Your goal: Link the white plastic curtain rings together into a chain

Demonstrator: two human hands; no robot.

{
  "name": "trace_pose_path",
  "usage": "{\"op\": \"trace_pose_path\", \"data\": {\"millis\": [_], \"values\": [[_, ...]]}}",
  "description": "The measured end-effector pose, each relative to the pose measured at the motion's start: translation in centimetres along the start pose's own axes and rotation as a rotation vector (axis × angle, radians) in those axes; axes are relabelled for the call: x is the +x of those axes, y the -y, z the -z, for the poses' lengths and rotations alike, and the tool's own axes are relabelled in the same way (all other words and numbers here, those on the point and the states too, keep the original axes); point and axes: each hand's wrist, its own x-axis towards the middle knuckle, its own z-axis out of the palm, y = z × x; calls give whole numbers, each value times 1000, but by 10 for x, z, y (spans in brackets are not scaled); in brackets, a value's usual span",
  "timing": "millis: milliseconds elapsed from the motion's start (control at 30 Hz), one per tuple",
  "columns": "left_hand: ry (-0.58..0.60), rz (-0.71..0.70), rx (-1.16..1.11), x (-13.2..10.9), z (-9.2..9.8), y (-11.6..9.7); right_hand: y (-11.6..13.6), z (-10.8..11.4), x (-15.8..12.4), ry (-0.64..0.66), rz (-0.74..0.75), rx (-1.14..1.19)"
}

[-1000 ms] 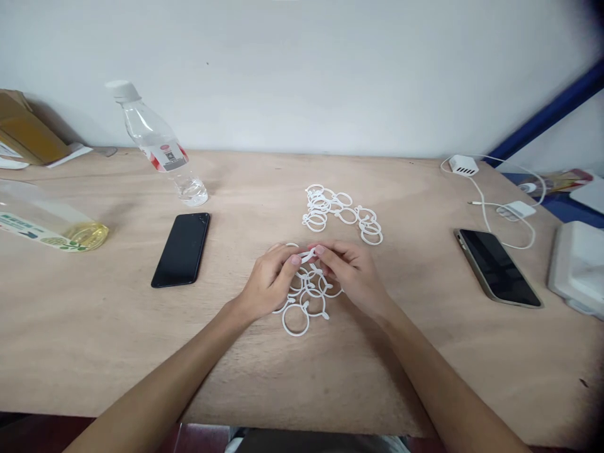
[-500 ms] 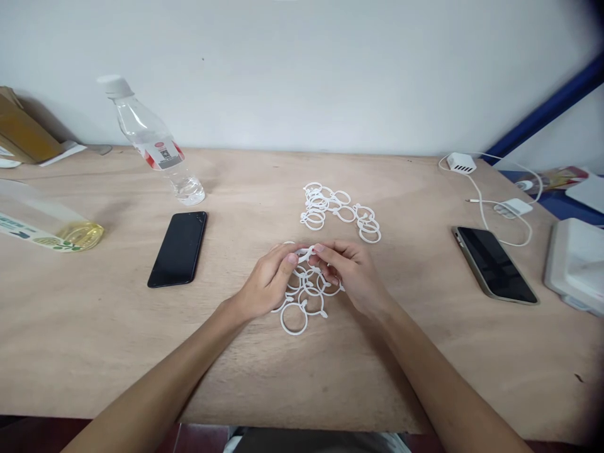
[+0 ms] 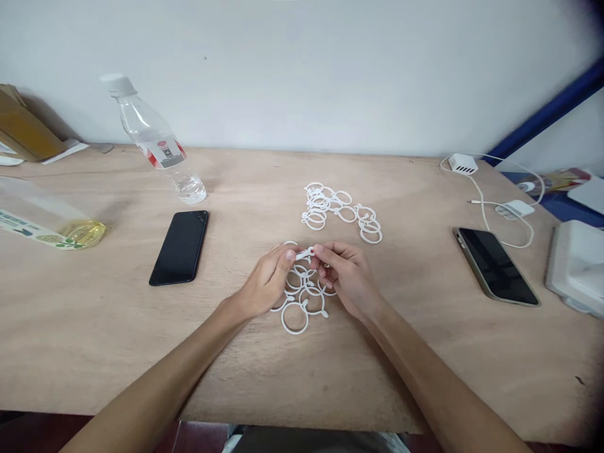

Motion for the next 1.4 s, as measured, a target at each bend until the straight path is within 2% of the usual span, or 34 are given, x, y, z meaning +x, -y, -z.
{"op": "trace_pose_path", "data": {"millis": [200, 367, 467, 533, 633, 700, 833, 1000, 1100, 1267, 1400], "values": [[17, -13, 25, 2, 1, -3, 0, 1, 1, 0, -20, 7], [20, 18, -90, 2, 0, 0, -1, -2, -1, 14, -52, 33], [1, 46, -100, 1, -1, 3, 3, 3, 0, 2, -41, -26], [-16, 68, -72, 0, 0, 4, 8, 10, 5, -70, 55, -196], [-27, 76, -52, 0, 0, 3, 15, 23, 20, -185, 306, -633], [-35, 74, -42, 0, 0, 3, 16, 28, 34, -169, 414, -867], [-41, 58, -44, 1, 0, 5, 15, 26, 58, -58, 438, -1205], [-45, 23, 30, 1, 1, 4, 12, 15, 67, -60, 459, -1421], [-38, -3, 124, 1, 1, 1, 12, 16, 65, -69, 430, -1318], [-58, -56, 284, 3, 1, 1, 19, 23, 54, -92, 307, -859], [-49, -35, 388, 3, 0, 1, 26, 26, 40, -86, 169, -540]]}}
